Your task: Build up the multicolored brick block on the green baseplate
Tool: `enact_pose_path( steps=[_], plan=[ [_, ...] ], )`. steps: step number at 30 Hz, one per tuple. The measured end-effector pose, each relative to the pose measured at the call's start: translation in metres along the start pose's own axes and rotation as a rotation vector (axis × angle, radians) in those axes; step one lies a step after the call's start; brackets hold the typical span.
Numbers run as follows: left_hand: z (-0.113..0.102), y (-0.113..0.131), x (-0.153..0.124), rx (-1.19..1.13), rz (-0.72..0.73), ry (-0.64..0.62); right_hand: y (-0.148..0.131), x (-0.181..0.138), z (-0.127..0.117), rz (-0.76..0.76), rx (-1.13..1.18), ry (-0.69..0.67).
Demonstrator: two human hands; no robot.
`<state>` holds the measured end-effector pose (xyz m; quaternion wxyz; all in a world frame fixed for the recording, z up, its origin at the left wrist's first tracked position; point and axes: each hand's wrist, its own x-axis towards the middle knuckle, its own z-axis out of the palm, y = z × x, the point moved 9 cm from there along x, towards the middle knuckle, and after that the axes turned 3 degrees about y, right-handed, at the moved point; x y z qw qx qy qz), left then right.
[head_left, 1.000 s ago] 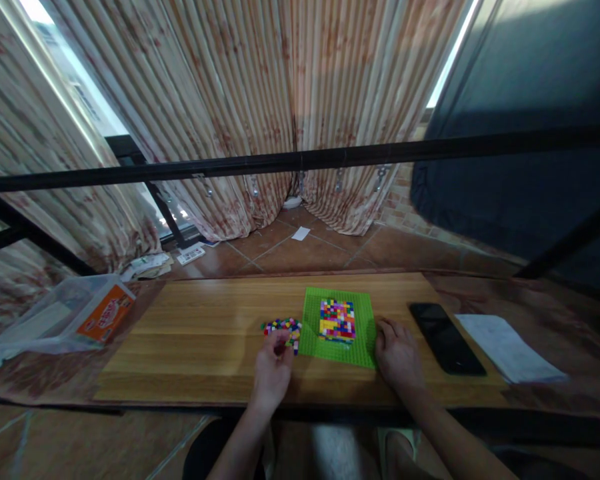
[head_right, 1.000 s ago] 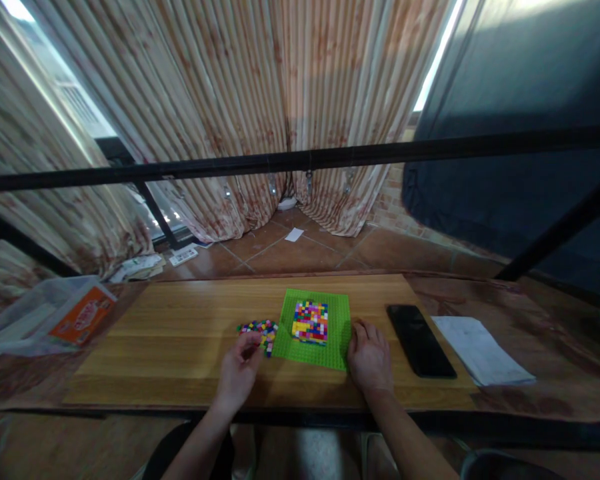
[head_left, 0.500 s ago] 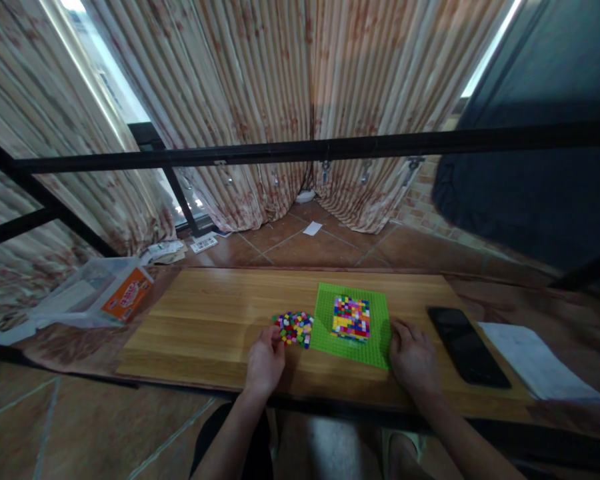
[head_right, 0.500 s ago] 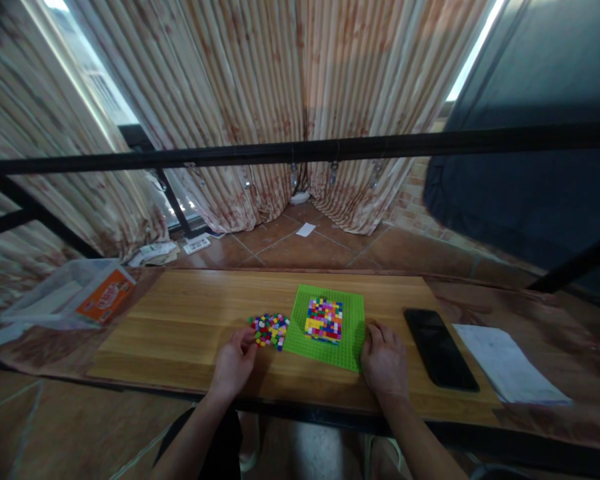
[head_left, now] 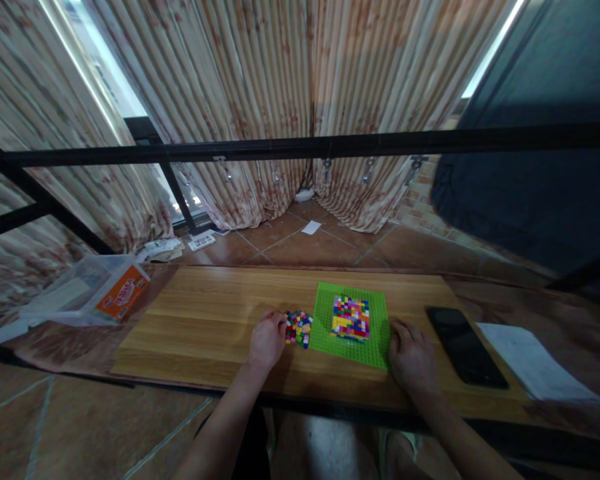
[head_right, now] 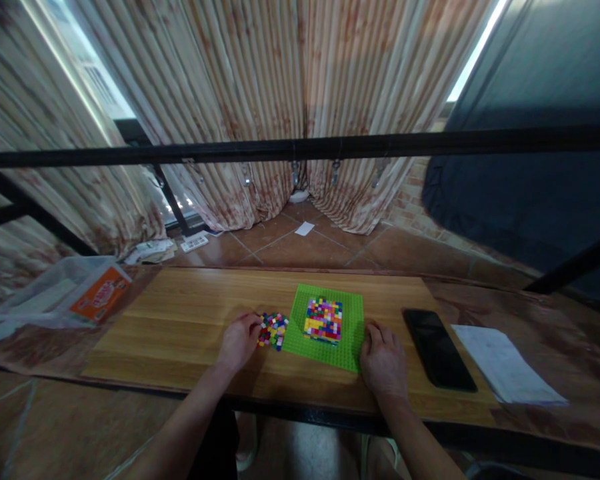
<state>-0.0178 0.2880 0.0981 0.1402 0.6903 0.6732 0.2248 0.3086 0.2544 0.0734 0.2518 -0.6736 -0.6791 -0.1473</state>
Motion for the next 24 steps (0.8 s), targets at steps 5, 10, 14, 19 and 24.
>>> enact_pose_path(
  steps=[5, 10, 14, 19, 24],
  plan=[
    [-0.0020, -0.0018, -0.0025, -0.001, 0.019, 0.006, -0.0025, 0.0007, -0.0016, 0.001, -0.020, -0.010],
    [0.0000, 0.0004, -0.0035, 0.018, 0.043, -0.025, -0.0023, 0.0005, -0.0018, 0.004, -0.023, -0.006],
    [0.0015, 0.0013, -0.0012, 0.028, 0.011, -0.048, -0.0028, 0.0009, -0.0012, -0.004, -0.021, -0.015],
    [-0.0005, 0.0032, -0.0004, -0.015, -0.003, -0.032, -0.0029, 0.0014, -0.0018, 0.009, -0.012, -0.021],
    [-0.0010, 0.0021, -0.0020, -0.059, 0.018, -0.003, -0.0020, 0.0011, -0.0006, 0.017, -0.006, -0.018]
  ],
)
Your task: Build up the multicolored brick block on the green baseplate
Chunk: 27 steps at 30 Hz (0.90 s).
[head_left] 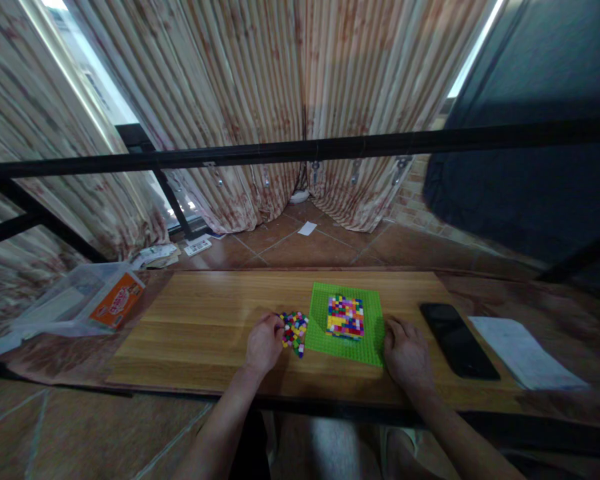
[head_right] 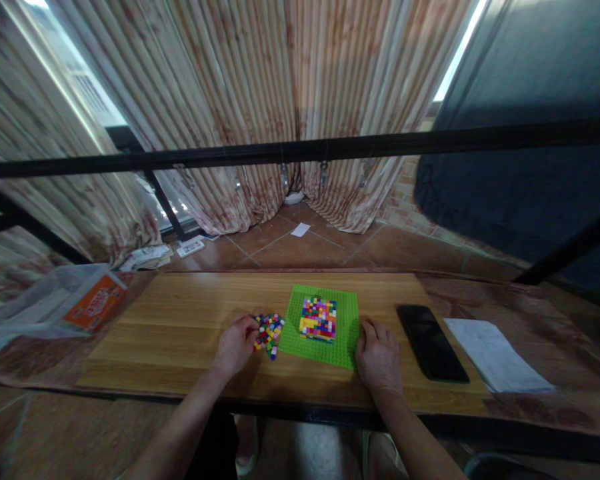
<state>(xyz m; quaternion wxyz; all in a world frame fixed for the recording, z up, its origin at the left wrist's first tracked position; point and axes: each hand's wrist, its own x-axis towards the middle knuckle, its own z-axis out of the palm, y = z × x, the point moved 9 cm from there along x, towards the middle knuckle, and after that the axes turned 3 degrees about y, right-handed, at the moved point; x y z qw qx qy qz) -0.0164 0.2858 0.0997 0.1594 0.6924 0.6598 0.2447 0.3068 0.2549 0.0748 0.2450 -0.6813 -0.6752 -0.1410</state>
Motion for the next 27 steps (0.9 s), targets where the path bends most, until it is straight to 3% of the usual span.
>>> enact_pose_path(
  steps=[6, 14, 19, 27],
  plan=[
    [-0.008, -0.005, -0.002, -0.090, -0.016, 0.077, -0.001, 0.000, -0.001, -0.011, 0.006, 0.010],
    [-0.006, 0.012, -0.004, -0.612, -0.047, 0.022, -0.002, 0.000, -0.002, 0.013, 0.017, 0.029],
    [0.000, 0.050, -0.002, -0.581, 0.061, -0.008, -0.003, 0.003, -0.003, 0.047, 0.023, 0.002],
    [0.014, 0.134, 0.009, -0.347, 0.378, -0.004, -0.003, 0.004, -0.004, 0.097, 0.027, -0.023]
  ],
)
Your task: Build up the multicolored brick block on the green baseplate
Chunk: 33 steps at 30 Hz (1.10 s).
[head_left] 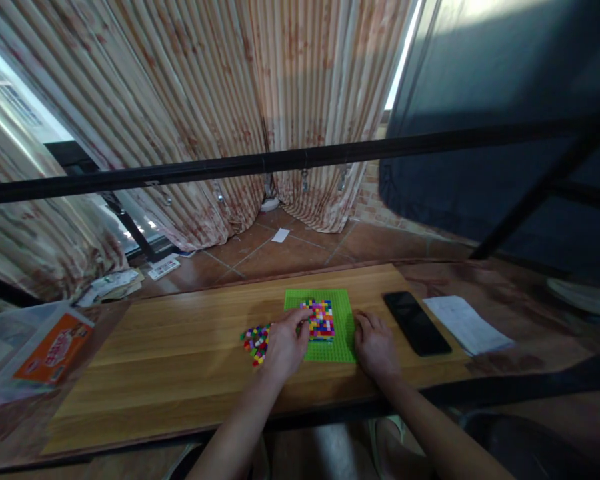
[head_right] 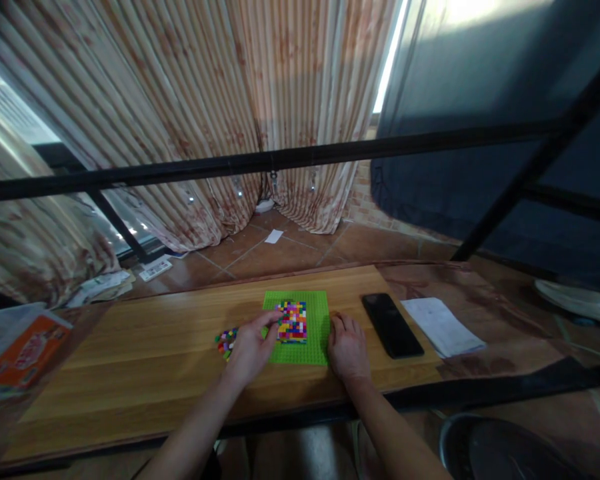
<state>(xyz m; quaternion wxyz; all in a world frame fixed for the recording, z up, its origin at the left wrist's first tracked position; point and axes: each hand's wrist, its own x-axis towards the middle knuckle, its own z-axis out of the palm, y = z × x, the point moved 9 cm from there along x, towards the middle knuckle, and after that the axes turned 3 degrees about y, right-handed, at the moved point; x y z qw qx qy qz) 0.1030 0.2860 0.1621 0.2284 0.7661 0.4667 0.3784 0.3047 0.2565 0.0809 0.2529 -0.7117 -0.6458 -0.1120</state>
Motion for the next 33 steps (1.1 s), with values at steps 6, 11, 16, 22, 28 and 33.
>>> enact_pose_path(
  steps=[6, 11, 16, 22, 28, 33],
  plan=[
    [0.030, 0.021, 0.010, 0.269, 0.204, -0.088, -0.002, 0.001, -0.003, 0.023, 0.018, -0.010],
    [0.036, 0.026, 0.007, 0.380, 0.266, -0.075, -0.002, 0.001, -0.004, 0.028, 0.025, -0.015],
    [0.035, 0.027, 0.007, 0.424, 0.272, -0.070, -0.003, 0.002, -0.006, 0.033, 0.027, -0.015],
    [0.034, 0.027, 0.010, 0.435, 0.228, -0.059, -0.002, 0.001, -0.004, 0.025, 0.022, -0.014],
    [0.032, 0.024, 0.008, 0.413, 0.168, -0.004, -0.001, 0.000, -0.003, 0.008, 0.026, 0.012],
    [0.032, 0.021, 0.002, 0.460, 0.148, 0.043, -0.001, 0.000, -0.002, 0.015, 0.026, -0.003]
  ],
)
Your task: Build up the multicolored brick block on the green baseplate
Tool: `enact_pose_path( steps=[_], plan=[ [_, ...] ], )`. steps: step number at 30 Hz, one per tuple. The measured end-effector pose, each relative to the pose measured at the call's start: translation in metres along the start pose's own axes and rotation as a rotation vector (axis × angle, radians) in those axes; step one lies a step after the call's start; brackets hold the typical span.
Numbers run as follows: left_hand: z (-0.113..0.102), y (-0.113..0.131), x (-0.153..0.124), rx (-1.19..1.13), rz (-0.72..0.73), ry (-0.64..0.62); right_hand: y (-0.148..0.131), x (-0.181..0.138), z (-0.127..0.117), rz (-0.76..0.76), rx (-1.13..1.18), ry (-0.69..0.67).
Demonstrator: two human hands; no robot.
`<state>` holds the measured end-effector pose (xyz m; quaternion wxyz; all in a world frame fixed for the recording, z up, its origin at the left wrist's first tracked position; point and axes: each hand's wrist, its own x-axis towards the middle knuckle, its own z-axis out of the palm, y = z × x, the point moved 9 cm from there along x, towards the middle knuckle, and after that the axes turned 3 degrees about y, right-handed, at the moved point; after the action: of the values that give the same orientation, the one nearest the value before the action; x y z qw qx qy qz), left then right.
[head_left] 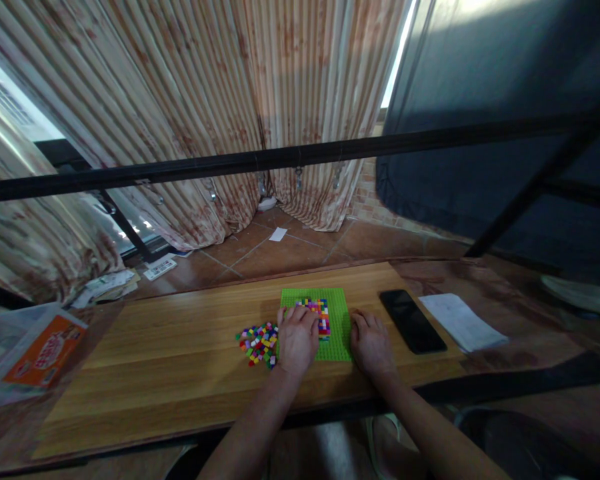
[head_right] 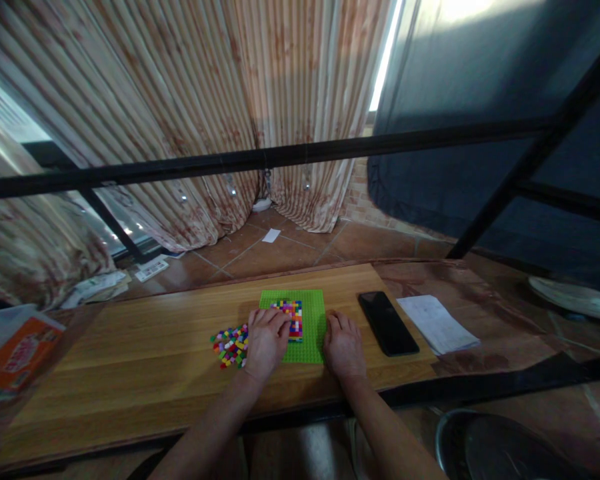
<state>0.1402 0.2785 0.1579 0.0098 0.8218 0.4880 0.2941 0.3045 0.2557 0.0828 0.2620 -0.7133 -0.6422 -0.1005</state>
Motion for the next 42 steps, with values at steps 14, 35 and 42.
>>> enact_pose_path(
  steps=[14, 35, 42],
  plan=[
    [0.014, 0.014, -0.008, 0.151, 0.138, -0.105, 0.000, -0.001, 0.001, -0.008, 0.003, 0.007],
    [-0.039, -0.064, -0.113, -0.014, -0.274, 0.131, 0.015, -0.003, 0.006, -0.029, 0.177, 0.108],
    [-0.069, -0.196, -0.088, 0.303, -0.551, 0.073, 0.035, -0.001, -0.003, 0.128, 0.414, 0.084]
  ],
)
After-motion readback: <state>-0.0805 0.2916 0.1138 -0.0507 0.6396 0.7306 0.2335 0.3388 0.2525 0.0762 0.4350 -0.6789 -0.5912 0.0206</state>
